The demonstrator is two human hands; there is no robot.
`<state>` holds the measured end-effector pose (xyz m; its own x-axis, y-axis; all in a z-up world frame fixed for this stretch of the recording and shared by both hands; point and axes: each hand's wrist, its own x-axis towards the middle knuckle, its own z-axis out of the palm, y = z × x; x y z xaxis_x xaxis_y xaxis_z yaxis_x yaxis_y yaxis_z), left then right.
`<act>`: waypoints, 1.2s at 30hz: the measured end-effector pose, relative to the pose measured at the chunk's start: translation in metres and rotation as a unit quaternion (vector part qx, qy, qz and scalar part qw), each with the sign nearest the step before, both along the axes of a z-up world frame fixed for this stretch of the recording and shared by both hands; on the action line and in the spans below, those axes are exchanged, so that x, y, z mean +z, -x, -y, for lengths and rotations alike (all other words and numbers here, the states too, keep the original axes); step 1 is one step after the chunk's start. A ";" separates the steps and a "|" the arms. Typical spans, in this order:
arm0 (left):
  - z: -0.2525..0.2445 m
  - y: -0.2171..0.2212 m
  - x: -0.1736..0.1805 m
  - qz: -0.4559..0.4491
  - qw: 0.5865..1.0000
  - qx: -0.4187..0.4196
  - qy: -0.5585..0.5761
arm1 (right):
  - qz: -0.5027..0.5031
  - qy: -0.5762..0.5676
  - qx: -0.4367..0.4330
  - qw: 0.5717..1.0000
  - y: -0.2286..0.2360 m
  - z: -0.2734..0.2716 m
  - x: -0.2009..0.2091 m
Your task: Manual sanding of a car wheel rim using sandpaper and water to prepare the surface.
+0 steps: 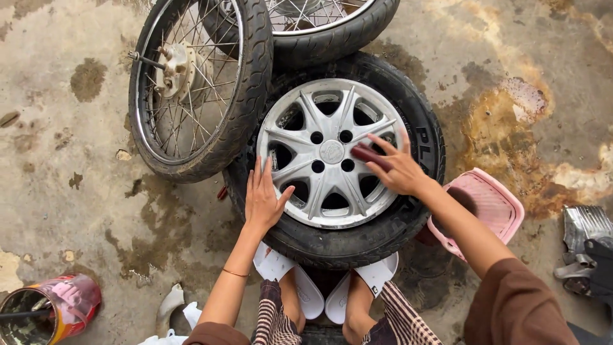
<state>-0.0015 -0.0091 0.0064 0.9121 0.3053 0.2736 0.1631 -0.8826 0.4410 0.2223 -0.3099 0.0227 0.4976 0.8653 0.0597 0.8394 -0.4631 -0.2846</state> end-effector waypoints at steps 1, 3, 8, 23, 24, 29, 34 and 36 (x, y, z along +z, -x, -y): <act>0.000 0.000 0.000 -0.003 1.000 0.001 -0.002 | 0.009 0.012 0.019 1.000 0.006 -0.013 0.013; 0.002 -0.001 -0.002 -0.002 1.000 0.003 -0.002 | 0.034 0.009 0.030 0.999 0.008 -0.014 0.010; -0.001 0.000 -0.001 0.000 1.000 0.004 0.007 | 0.104 0.018 -0.001 0.994 0.012 0.030 -0.005; -0.003 0.000 0.004 0.008 1.000 -0.006 0.001 | 0.222 -0.028 -0.004 0.975 0.031 -0.041 0.029; -0.002 0.000 0.004 0.009 1.000 -0.007 0.000 | 0.232 -0.007 -0.002 0.973 0.026 -0.036 0.033; -0.002 0.001 0.000 0.011 1.000 -0.006 0.005 | 0.275 0.049 -0.045 0.959 -0.021 0.014 0.013; -0.001 0.002 0.005 0.015 1.000 -0.006 -0.008 | 0.220 0.179 -0.139 0.949 -0.028 0.023 0.019; -0.002 0.001 0.000 0.018 1.000 -0.002 -0.012 | 0.186 0.131 -0.166 0.960 -0.015 0.009 -0.001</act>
<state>-0.0021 -0.0066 0.0064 0.9024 0.2953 0.3139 0.1448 -0.8937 0.4247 0.2370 -0.3185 0.0214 0.7351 0.6722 0.0884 0.6541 -0.7375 0.1682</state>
